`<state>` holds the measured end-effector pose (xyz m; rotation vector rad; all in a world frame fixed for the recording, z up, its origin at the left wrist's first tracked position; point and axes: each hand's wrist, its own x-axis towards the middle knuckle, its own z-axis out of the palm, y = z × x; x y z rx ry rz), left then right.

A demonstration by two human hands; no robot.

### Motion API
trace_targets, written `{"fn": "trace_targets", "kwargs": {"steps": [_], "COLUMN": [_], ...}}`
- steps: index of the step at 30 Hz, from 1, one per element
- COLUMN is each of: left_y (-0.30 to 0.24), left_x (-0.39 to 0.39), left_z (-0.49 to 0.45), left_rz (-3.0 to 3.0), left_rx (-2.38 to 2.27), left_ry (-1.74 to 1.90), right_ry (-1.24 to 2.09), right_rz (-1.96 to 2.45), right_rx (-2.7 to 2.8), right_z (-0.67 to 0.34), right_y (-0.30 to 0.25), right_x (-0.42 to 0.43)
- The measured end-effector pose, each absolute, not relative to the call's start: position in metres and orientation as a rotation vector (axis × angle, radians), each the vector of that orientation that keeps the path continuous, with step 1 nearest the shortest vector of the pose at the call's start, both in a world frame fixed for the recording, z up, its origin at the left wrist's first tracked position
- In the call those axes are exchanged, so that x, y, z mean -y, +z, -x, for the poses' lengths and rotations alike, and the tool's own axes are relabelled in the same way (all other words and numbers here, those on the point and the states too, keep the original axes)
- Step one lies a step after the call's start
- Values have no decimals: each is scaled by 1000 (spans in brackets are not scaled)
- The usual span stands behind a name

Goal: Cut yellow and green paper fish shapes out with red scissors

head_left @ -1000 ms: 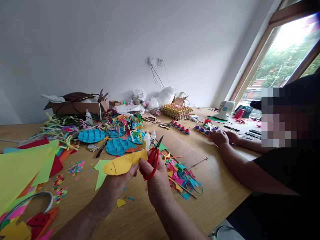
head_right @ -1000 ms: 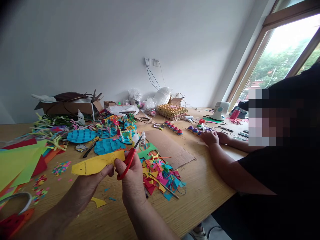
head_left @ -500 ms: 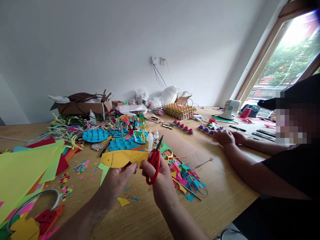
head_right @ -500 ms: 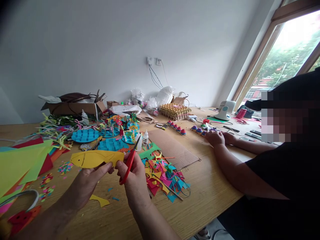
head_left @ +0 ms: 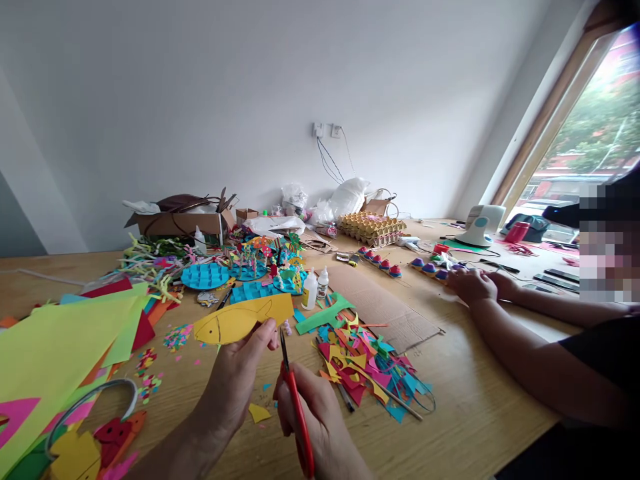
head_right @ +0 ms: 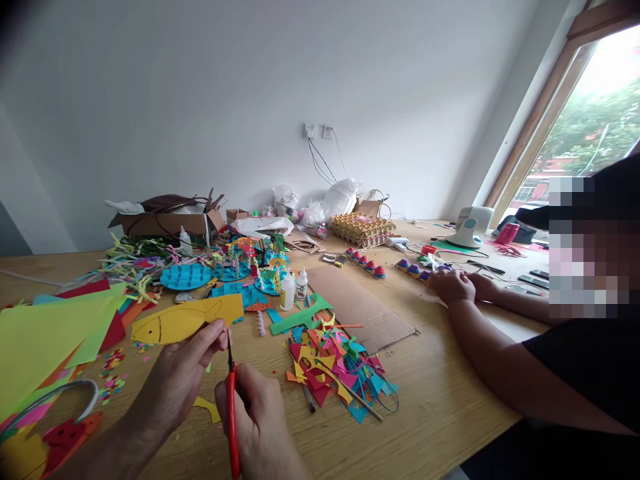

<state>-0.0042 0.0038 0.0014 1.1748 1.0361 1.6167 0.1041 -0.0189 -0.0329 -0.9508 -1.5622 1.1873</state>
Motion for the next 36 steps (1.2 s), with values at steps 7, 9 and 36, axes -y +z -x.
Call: {"fn": "trace_targets", "kwargs": {"steps": [7, 9, 36], "left_y": [-3, -5, -6], "left_x": [-3, -5, -9], "left_z": [6, 7, 11], "left_rz": [-1213, -1218, -1279], "left_rx": [-1135, -1099, -1118], "left_ry": [1556, 1561, 1596], "right_ry": [1164, 1161, 1132], "right_rz": [949, 926, 1011], "right_rx": [1541, 1518, 1600], "right_z": [-102, -104, -118], "right_y": [-32, -34, -29], "right_x": [17, 16, 10]}}
